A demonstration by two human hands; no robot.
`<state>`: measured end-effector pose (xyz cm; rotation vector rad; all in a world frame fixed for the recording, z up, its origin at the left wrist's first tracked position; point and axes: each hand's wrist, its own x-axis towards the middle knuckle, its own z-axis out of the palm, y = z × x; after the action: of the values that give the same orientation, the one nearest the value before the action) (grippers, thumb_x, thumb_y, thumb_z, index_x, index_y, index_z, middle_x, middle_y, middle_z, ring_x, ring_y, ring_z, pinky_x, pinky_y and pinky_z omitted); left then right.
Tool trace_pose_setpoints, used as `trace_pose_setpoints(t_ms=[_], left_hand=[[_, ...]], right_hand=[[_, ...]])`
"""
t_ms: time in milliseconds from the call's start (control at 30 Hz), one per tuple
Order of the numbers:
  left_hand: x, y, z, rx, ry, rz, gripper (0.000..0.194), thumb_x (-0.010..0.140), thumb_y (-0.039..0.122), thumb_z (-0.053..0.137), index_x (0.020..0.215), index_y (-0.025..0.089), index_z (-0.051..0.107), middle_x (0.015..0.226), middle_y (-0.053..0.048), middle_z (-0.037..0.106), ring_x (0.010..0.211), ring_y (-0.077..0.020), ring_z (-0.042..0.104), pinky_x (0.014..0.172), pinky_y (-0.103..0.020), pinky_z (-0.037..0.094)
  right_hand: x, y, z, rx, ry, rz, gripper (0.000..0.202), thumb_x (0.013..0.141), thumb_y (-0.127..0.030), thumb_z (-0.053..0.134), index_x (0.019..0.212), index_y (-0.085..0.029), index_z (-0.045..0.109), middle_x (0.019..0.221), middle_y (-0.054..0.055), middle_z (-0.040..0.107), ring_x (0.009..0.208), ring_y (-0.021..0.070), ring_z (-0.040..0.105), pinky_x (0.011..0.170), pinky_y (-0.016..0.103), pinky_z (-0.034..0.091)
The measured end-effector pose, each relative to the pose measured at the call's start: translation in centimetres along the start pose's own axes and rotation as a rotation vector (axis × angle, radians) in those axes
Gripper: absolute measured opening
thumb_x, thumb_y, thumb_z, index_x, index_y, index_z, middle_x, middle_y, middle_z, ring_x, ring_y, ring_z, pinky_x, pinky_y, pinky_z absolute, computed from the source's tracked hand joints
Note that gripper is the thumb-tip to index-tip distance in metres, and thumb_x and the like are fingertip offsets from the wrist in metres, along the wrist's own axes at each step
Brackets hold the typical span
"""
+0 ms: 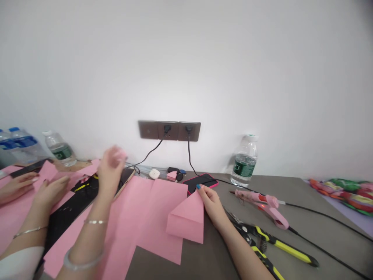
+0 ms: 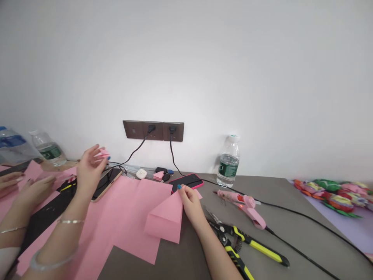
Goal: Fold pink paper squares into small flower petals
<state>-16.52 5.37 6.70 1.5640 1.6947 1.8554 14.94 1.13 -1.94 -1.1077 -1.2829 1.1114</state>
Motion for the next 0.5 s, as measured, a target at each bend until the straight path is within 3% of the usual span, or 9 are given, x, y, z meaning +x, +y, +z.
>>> trace_pose_setpoints(t_ms=[67, 133, 200, 267, 333, 433, 500], left_hand=[[-2.7, 2.9, 2.2, -0.428, -0.174, -0.172, 0.056, 0.074, 0.036, 0.073, 0.123, 0.017, 0.055, 0.116, -0.014, 0.068, 0.092, -0.0204, 0.067, 0.072, -0.028, 0.053], [-5.6, 5.3, 4.5, -0.728, -0.382, -0.453, 0.042, 0.078, 0.046, 0.068, 0.103, 0.014, 0.063, 0.101, -0.013, 0.072, 0.072, -0.0156, 0.066, 0.06, -0.025, 0.051], [-8.3, 6.6, 6.7, -0.888, -0.571, -0.715, 0.032, 0.08, 0.042, 0.068, 0.094, 0.014, 0.065, 0.093, -0.011, 0.073, 0.064, -0.0123, 0.063, 0.053, -0.021, 0.049], [-10.5, 6.9, 8.6, -0.946, -0.657, -0.913, 0.025, 0.084, 0.037, 0.065, 0.09, 0.013, 0.066, 0.091, -0.011, 0.073, 0.063, -0.0111, 0.063, 0.055, -0.02, 0.05], [-12.0, 6.4, 10.0, -0.945, -0.666, -0.985, 0.023, 0.086, 0.035, 0.065, 0.092, 0.013, 0.067, 0.093, -0.011, 0.073, 0.07, -0.0127, 0.066, 0.058, -0.02, 0.052], [-13.2, 5.4, 11.0, -0.975, -0.612, -0.879, 0.024, 0.08, 0.032, 0.072, 0.095, 0.015, 0.066, 0.093, -0.007, 0.073, 0.08, -0.0145, 0.068, 0.068, -0.022, 0.055], [-13.5, 5.1, 11.1, -0.975, -0.647, -0.841, 0.024, 0.078, 0.03, 0.075, 0.094, 0.017, 0.063, 0.101, -0.007, 0.073, 0.085, -0.0155, 0.069, 0.075, -0.025, 0.055]], right_hand=[[-0.1, 0.1, 0.3, -0.053, 0.069, -0.108, 0.035, 0.082, -0.056, 0.059, 0.087, -0.021, 0.055, 0.064, -0.002, 0.05, 0.051, 0.0138, 0.043, 0.047, 0.025, 0.033], [-0.4, -0.1, 0.4, -0.152, 0.202, -0.254, 0.033, 0.084, -0.042, 0.06, 0.107, -0.02, 0.054, 0.092, 0.006, 0.06, 0.069, 0.0177, 0.056, 0.059, 0.029, 0.045], [-0.8, -0.5, 0.4, -0.3, 0.251, -0.403, 0.032, 0.086, -0.03, 0.058, 0.116, -0.02, 0.054, 0.112, 0.012, 0.059, 0.096, 0.0237, 0.057, 0.079, 0.036, 0.046], [-1.3, -1.0, 0.4, -0.317, 0.227, -0.497, 0.028, 0.09, -0.025, 0.05, 0.117, -0.02, 0.055, 0.111, 0.011, 0.059, 0.097, 0.0235, 0.057, 0.082, 0.038, 0.046], [-1.6, -1.4, 0.5, -0.261, 0.182, -0.541, 0.027, 0.093, -0.022, 0.045, 0.119, -0.021, 0.055, 0.102, 0.009, 0.061, 0.092, 0.0222, 0.058, 0.08, 0.037, 0.047], [-1.7, -1.6, 0.9, -0.282, 0.076, -0.562, 0.029, 0.088, -0.02, 0.055, 0.116, -0.024, 0.06, 0.1, 0.007, 0.062, 0.089, 0.0218, 0.057, 0.075, 0.034, 0.047], [-1.6, -1.5, 1.1, -0.296, 0.069, -0.532, 0.025, 0.085, -0.015, 0.057, 0.107, -0.025, 0.065, 0.097, 0.007, 0.06, 0.086, 0.0209, 0.056, 0.073, 0.033, 0.047]])
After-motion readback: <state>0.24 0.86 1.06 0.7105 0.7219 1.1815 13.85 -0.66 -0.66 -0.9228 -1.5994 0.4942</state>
